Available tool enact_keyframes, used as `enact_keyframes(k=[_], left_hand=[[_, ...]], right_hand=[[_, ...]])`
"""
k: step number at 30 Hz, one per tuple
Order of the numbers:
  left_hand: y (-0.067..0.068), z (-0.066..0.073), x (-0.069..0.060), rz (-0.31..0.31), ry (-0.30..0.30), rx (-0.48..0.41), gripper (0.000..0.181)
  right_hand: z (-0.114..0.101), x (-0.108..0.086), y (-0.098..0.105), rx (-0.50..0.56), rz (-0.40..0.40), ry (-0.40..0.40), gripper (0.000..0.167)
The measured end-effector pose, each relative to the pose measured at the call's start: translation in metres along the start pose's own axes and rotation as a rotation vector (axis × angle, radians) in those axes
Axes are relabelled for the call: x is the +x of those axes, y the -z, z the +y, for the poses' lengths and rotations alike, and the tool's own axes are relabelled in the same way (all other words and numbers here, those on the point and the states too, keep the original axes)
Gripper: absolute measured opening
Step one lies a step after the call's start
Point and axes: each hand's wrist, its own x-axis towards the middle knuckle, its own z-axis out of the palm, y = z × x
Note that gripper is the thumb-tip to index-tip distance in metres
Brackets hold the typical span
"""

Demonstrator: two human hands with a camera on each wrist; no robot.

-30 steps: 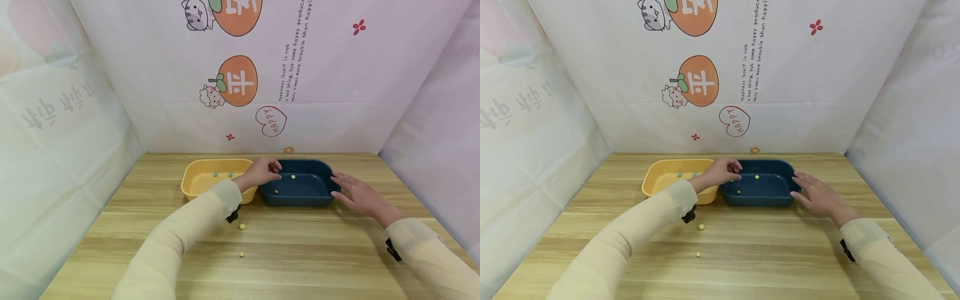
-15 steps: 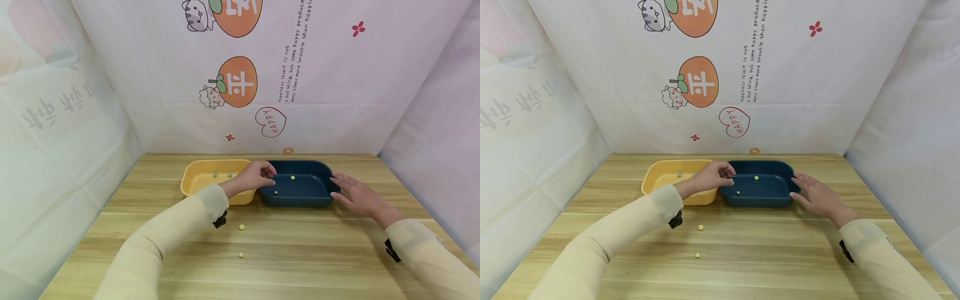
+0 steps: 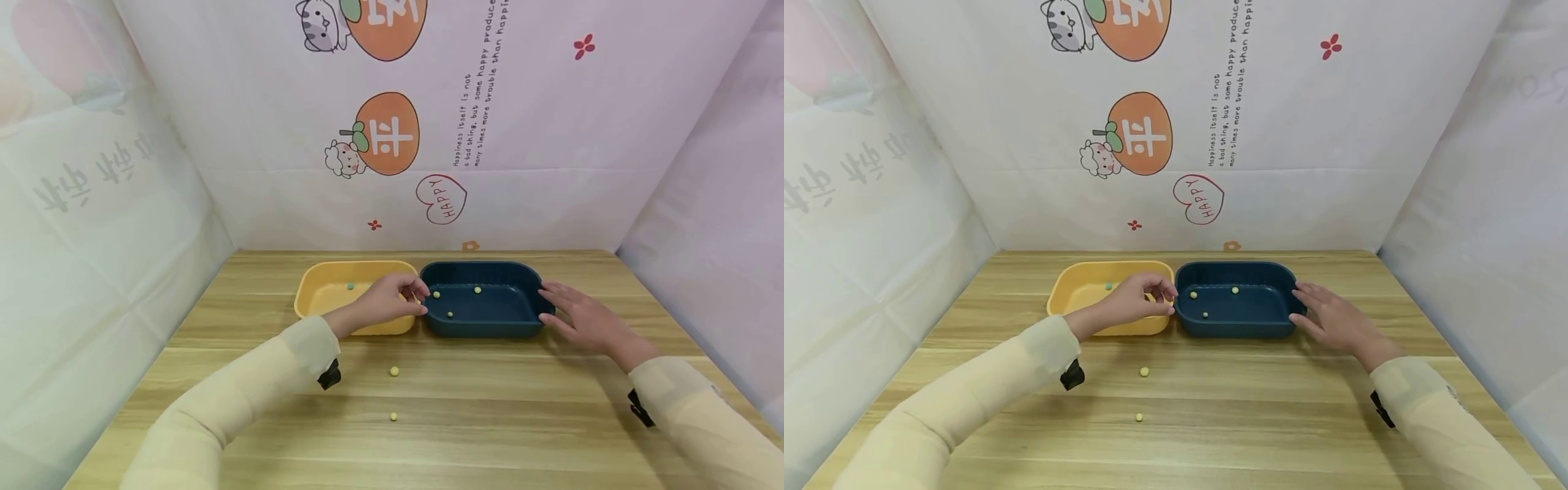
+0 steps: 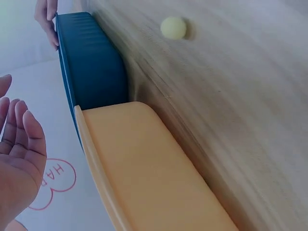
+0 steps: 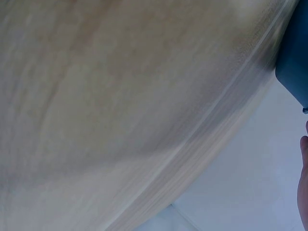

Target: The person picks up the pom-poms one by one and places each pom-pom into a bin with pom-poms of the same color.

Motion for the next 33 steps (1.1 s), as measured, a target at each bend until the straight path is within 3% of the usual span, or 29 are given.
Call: enact_keyframes(k=[9, 16, 23, 33], left_hand=[[0.005, -0.004, -0.029, -0.035, -0.045, -0.055, 0.019], [-0.003, -0.006, -0.051, -0.123, -0.008, -0.095, 0.017], [-0.010, -0.002, -0.071, -0.172, 0.033, -0.103, 0.017], [-0.022, -0.016, -0.090, -0.236, 0.042, -0.095, 0.020]], right_hand=[[0.002, 0.000, -0.002, 0.001, 0.020, 0.014, 0.060], [0.003, 0.000, -0.003, -0.005, 0.027, 0.023, 0.060], [0.002, 0.000, -0.003, -0.005, 0.028, 0.021, 0.059], [0.003, 0.001, -0.003, -0.003, 0.022, 0.025, 0.060]])
